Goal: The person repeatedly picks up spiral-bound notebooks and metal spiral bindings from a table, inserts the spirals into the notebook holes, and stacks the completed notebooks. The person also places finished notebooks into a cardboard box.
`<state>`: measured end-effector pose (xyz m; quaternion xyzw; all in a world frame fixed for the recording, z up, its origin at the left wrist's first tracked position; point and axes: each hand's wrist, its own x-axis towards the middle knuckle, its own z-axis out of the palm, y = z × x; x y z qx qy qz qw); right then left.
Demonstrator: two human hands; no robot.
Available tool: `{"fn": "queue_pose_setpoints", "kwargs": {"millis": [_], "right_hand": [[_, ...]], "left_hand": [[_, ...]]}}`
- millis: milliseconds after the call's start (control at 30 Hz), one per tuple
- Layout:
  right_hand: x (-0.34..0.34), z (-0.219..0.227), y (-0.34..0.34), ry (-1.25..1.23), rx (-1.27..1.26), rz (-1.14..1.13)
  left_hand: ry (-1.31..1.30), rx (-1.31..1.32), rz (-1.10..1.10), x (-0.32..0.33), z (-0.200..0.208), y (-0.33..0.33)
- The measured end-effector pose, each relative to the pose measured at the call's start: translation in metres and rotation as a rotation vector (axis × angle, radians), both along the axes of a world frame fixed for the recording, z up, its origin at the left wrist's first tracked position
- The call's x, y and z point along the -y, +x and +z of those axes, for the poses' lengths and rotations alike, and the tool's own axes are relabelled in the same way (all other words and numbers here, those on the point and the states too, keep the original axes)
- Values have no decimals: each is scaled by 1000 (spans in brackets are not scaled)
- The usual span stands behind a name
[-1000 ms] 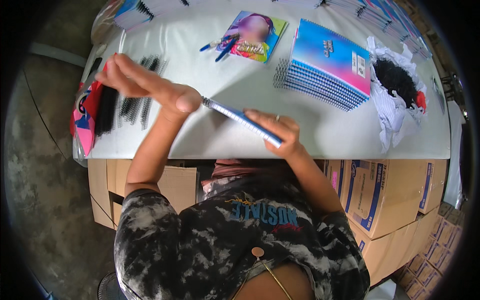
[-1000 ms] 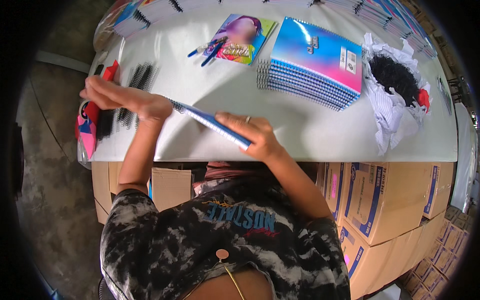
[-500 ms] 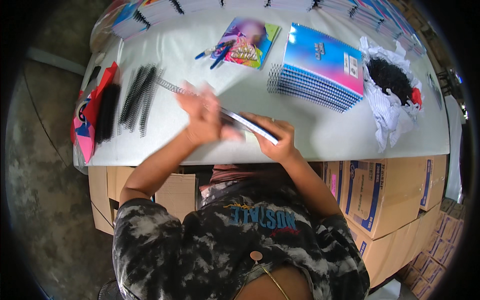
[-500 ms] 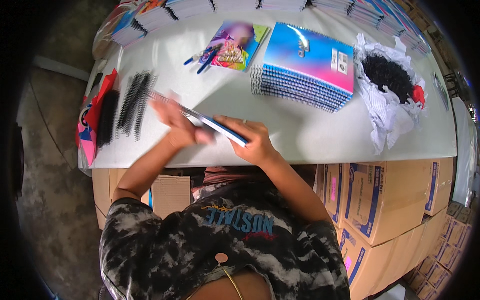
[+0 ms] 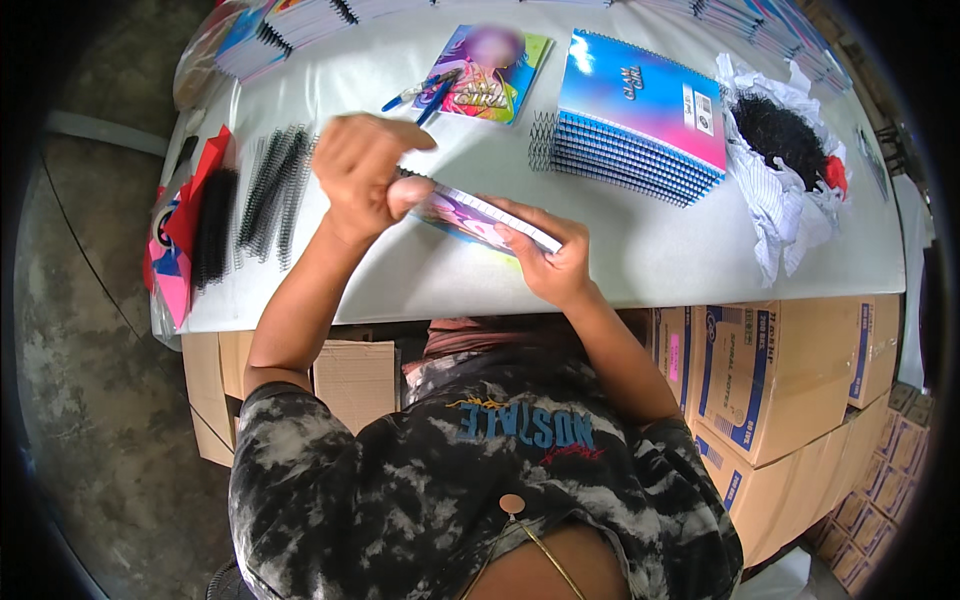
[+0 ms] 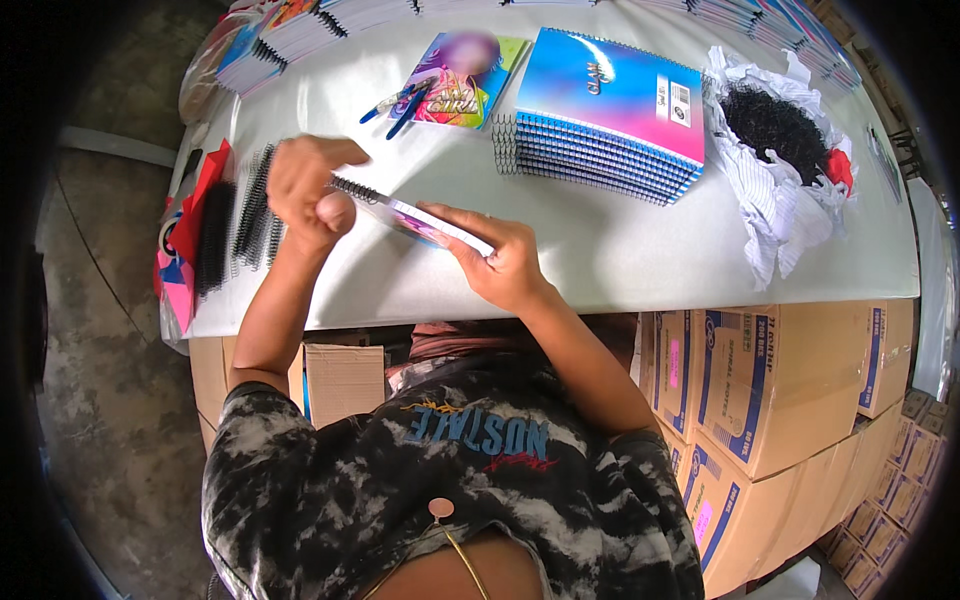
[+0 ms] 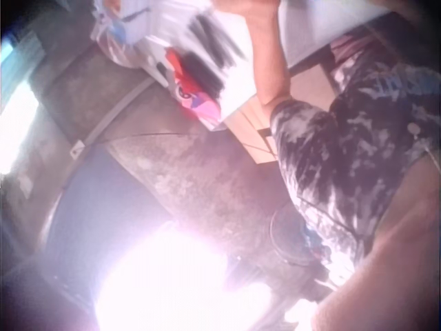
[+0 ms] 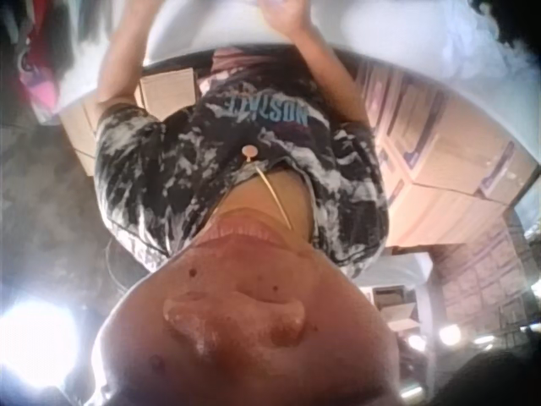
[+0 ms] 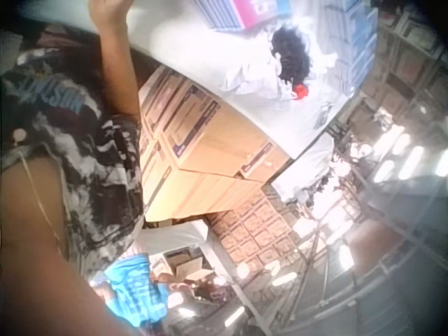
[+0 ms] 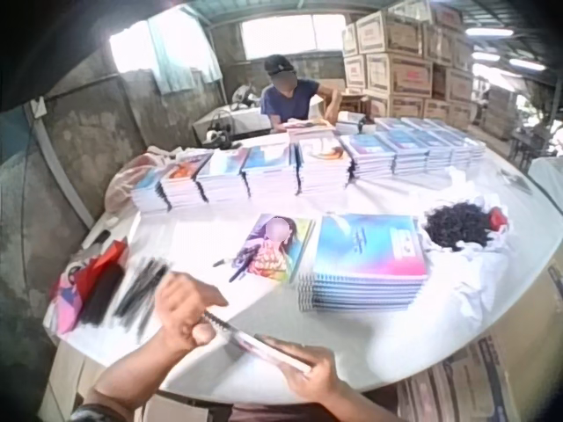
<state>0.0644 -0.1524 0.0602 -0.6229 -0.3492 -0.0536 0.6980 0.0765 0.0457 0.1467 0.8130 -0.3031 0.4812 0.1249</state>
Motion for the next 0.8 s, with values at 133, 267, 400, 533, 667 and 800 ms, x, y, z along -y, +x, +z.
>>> {"fn": "queue_pose_setpoints", "kwargs": {"millis": [133,267,400,533,667,800], "right_hand": [[-4,-4,5,28,-138,121],[-2,-6,4,-65,-54,49],[-3,-2,2,-90,137,-41],[-3,-3,3,-74,200,-50],[-3,-4,7,-79,180,-77],[-10,-7,-1,-88,210,-48]], "left_hand": [[-66,-167,-23,1,-13,1],[-20,-24,131,4,-17,-4],[-50,493,200,-14,-4,15],[-31,-84,177,-14,-107,-27],[330,213,18,5,-62,-31],[-266,54,350,-19,-66,0]]}}
